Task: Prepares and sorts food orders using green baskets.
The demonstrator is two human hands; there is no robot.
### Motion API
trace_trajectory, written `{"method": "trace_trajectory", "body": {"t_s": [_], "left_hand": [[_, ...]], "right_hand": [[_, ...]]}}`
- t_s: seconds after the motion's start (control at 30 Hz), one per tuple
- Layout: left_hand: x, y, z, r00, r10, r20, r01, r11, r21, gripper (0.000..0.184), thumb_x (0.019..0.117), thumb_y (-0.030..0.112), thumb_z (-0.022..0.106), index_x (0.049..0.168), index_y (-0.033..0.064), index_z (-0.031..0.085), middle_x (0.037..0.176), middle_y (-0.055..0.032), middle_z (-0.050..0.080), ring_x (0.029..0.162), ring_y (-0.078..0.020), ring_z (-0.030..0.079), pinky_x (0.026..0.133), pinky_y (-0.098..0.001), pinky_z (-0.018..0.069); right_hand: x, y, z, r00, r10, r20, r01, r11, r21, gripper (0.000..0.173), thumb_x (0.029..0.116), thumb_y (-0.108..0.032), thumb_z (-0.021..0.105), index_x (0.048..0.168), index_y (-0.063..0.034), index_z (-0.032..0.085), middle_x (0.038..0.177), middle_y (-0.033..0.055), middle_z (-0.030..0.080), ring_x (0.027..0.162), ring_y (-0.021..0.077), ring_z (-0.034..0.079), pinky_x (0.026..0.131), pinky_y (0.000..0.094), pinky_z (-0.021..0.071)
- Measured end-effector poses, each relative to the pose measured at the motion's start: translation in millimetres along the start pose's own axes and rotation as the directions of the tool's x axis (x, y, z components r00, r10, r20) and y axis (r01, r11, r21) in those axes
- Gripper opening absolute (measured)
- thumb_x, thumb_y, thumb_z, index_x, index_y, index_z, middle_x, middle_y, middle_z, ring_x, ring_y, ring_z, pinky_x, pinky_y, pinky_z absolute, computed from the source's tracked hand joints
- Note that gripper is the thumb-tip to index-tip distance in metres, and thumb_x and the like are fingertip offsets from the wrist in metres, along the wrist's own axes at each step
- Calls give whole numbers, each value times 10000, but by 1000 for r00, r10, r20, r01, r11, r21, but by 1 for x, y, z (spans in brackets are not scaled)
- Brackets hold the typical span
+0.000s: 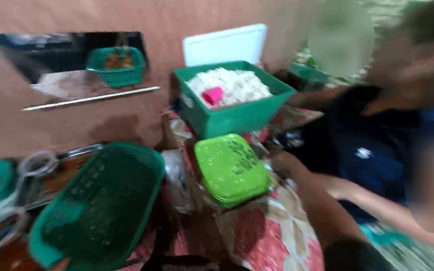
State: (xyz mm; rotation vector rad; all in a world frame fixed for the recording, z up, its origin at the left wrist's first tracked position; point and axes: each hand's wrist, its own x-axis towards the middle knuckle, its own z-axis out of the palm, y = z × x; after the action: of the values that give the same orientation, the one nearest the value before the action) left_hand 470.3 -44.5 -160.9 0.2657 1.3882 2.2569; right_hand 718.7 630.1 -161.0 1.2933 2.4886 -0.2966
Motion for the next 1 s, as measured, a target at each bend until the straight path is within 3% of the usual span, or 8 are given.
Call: {"method": "trace_trajectory", "body": {"t_s": [0.1, 0.2, 0.27, 0.33, 0.53, 0.63, 0.73, 1.0], "left_hand": [[18, 21, 1, 995, 22, -94, -25, 999, -31, 385, 866, 394, 720, 1200, 220, 643, 1124, -11, 731, 1071, -196, 695, 916, -462, 576], [43, 56, 10, 950, 113, -290, -110, 994, 27, 215, 849, 306, 637, 1056, 248, 657, 948, 48, 764, 883, -101, 734, 753, -348, 626], [67, 82, 13, 917, 223, -330, -215, 975, 60, 191, 876, 253, 555, 1053, 246, 626, 907, 78, 755, 839, -53, 724, 727, -289, 624], [97, 106, 9, 911, 258, -321, -261, 965, 35, 208, 865, 298, 592, 1053, 228, 647, 894, 42, 762, 807, -81, 733, 688, -301, 629], [214, 164, 24, 910, 202, -362, -169, 978, 123, 338, 1071, 361, 283, 1140, 161, 547, 893, 17, 705, 747, -102, 688, 622, -294, 600], [271, 176, 29, 926, 71, -371, -65, 997, 30, 543, 1075, 466, 295, 1473, 110, 390, 1273, -152, 631, 1090, -286, 662, 895, -491, 555], [317, 180, 31, 936, 9, -351, -6, 1000, 10, 636, 1071, 525, 318, 1558, 120, 278, 1376, -199, 565, 1142, -308, 637, 915, -472, 542], [371, 186, 46, 927, -61, -369, 60, 998, -13, 742, 1033, 647, 345, 1564, 134, 270, 1412, -184, 537, 1177, -288, 616, 917, -445, 531]], "right_hand": [[-23, -59, -89, 990, -99, -105, 117, 975, 189, 348, 1036, -241, 609, 1283, -5, 678, 1269, 296, 653, 1205, 466, 613, 1042, 668, 441], [-70, -147, -153, 863, -469, -188, 494, 703, 511, 315, 1066, -184, 516, 1310, -22, 633, 1063, 123, 725, 836, 187, 702, 752, 366, 589], [-78, -213, -173, 706, -686, -175, 617, 476, 627, 446, 1019, -243, 506, 1417, -48, 557, 1130, 66, 733, 882, 152, 721, 757, 328, 610], [-68, -283, -185, 635, -766, -96, 633, 445, 633, 555, 1016, -287, 522, 1525, -80, 439, 1248, 99, 699, 967, 212, 719, 796, 383, 607], [25, -468, -213, 843, -533, -69, 333, 417, 846, 579, 1103, -459, 394, 1564, -114, 338, 1334, 162, 626, 975, 269, 692, 801, 420, 568], [77, -525, -225, 911, -411, -10, 151, 311, 939, 763, 1039, -657, 360, 1573, -113, 314, 1303, 218, 625, 941, 301, 679, 776, 428, 555], [108, -559, -235, 943, -329, 57, 45, 292, 955, 870, 996, -745, 316, 1521, -52, 349, 1175, 233, 655, 817, 275, 656, 704, 393, 540], [115, -556, -241, 954, -273, 128, -82, 174, 981, 390, 1092, -317, 379, 1208, 20, 537, 924, 142, 645, 714, 172, 617, 681, 305, 531]]}}
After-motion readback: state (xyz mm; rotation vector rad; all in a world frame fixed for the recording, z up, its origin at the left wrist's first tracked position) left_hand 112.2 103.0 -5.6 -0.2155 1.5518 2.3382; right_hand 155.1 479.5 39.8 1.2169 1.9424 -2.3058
